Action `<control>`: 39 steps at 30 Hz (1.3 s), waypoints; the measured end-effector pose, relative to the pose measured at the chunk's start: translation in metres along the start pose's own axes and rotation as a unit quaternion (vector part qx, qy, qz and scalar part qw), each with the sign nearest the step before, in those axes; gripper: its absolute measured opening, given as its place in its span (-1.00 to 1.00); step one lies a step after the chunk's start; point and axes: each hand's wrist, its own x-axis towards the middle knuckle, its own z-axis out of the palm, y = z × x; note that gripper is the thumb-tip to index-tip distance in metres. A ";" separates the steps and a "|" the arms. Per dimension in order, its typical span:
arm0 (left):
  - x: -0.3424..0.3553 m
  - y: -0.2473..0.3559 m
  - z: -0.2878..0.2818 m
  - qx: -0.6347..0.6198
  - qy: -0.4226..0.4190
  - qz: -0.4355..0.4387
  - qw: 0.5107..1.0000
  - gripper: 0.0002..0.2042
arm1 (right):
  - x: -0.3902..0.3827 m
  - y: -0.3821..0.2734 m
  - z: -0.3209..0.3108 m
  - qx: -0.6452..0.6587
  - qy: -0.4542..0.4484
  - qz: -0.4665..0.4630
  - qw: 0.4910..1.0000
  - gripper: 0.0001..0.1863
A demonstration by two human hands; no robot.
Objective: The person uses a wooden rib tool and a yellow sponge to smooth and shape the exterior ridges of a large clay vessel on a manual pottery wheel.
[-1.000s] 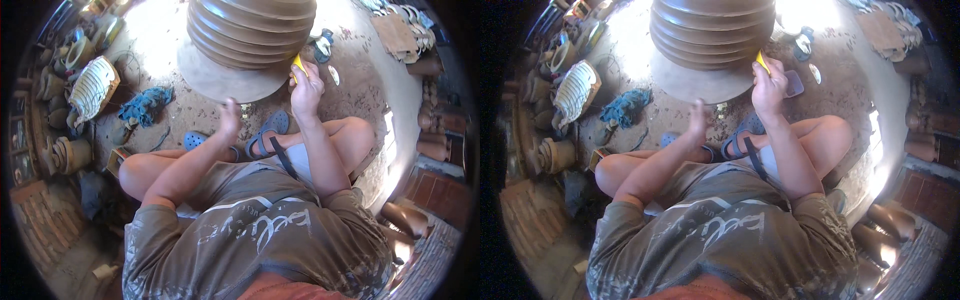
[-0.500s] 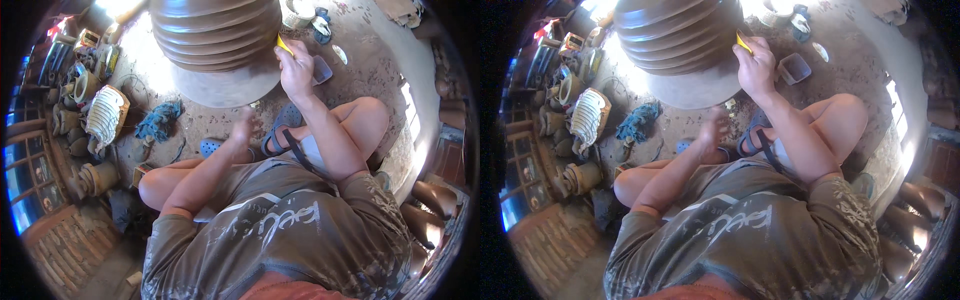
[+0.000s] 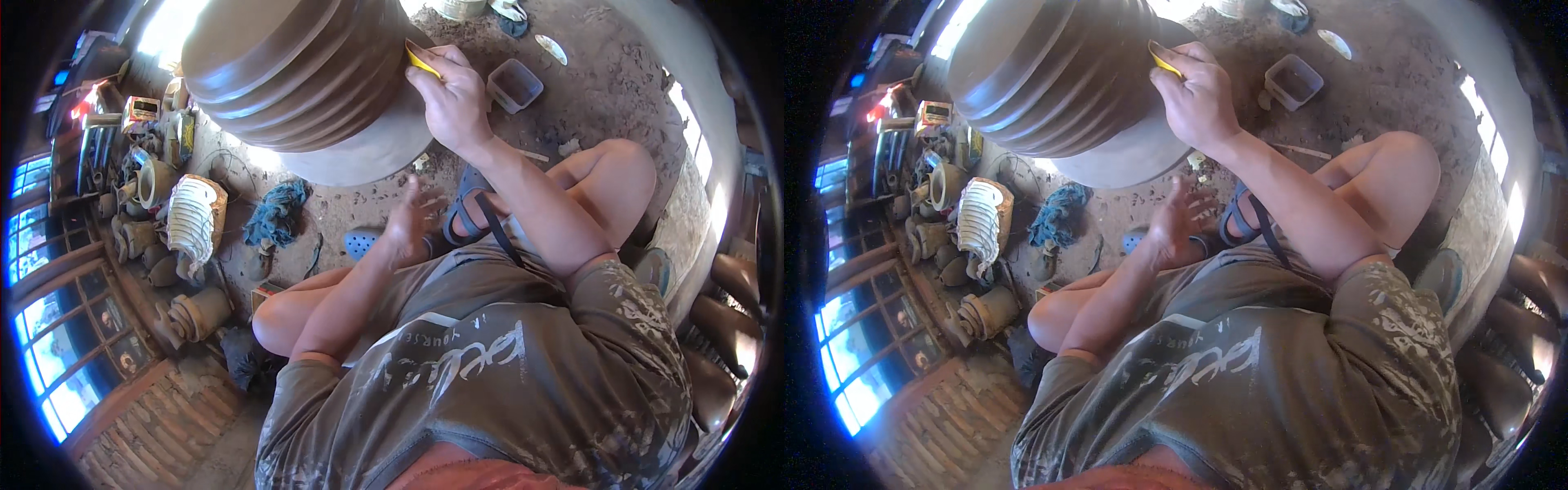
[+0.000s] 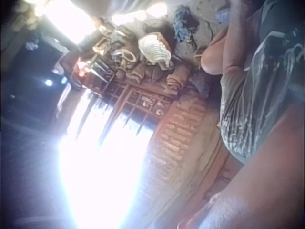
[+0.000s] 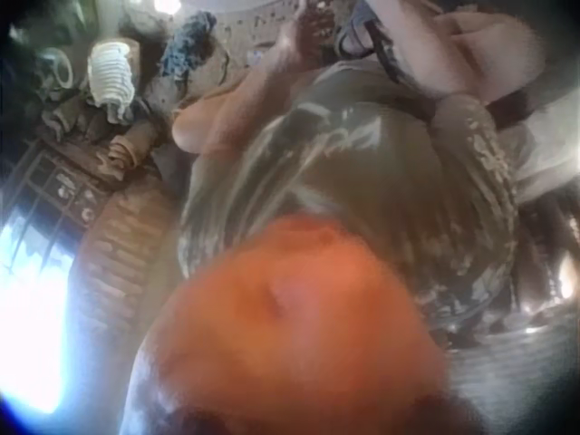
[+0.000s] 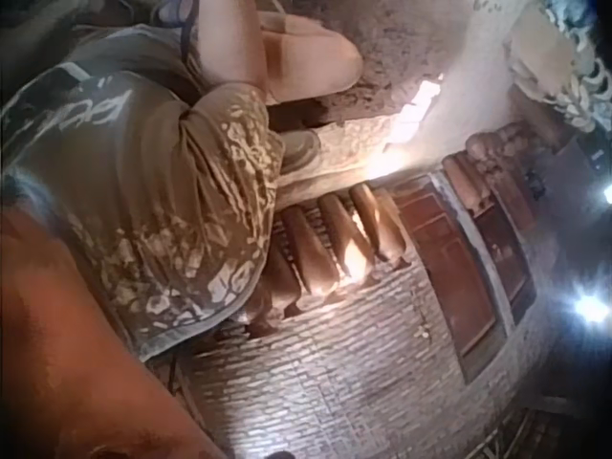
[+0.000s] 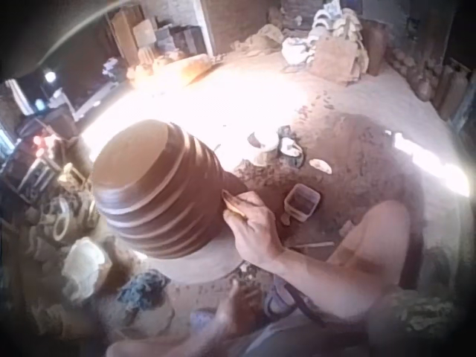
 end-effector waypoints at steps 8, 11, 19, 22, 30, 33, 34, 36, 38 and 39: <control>0.052 0.059 -0.106 -0.102 0.196 0.259 0.940 -0.18 | -0.012 -0.004 -0.002 0.050 -0.008 0.012 0.999 -0.66; 0.045 0.008 -0.046 -0.060 0.125 0.162 0.977 -0.18 | -0.013 0.006 0.001 0.059 0.016 0.003 0.998 -0.66; 0.042 0.081 -0.101 -0.116 0.150 0.249 0.950 -0.15 | -0.002 0.002 0.005 0.052 0.018 0.010 0.998 -0.62; 0.057 0.092 -0.137 -0.119 0.230 0.290 0.921 -0.17 | -0.008 0.002 0.015 0.055 0.016 -0.014 0.998 -0.62; 0.017 -0.002 -0.020 -0.001 0.033 0.068 0.997 -0.05 | -0.018 -0.006 0.012 0.072 0.008 -0.009 0.997 -0.62; 0.041 0.032 -0.058 -0.092 0.188 0.173 0.962 -0.10 | -0.019 -0.003 0.004 0.053 0.022 -0.015 0.998 -0.63; 0.040 0.059 -0.071 -0.107 0.198 0.213 0.951 -0.15 | -0.017 0.001 -0.002 0.039 0.033 -0.010 0.999 -0.63; 0.042 0.092 -0.114 -0.133 0.222 0.255 0.932 -0.07 | -0.011 0.015 -0.006 0.028 0.043 0.026 0.998 -0.63; 0.056 0.060 -0.112 -0.078 0.184 0.270 0.942 -0.08 | -0.006 0.028 -0.001 0.087 0.020 0.076 0.993 -0.63; 0.065 0.041 -0.102 -0.050 0.163 0.276 0.946 -0.08 | -0.004 0.029 0.000 0.100 0.017 0.084 0.991 -0.63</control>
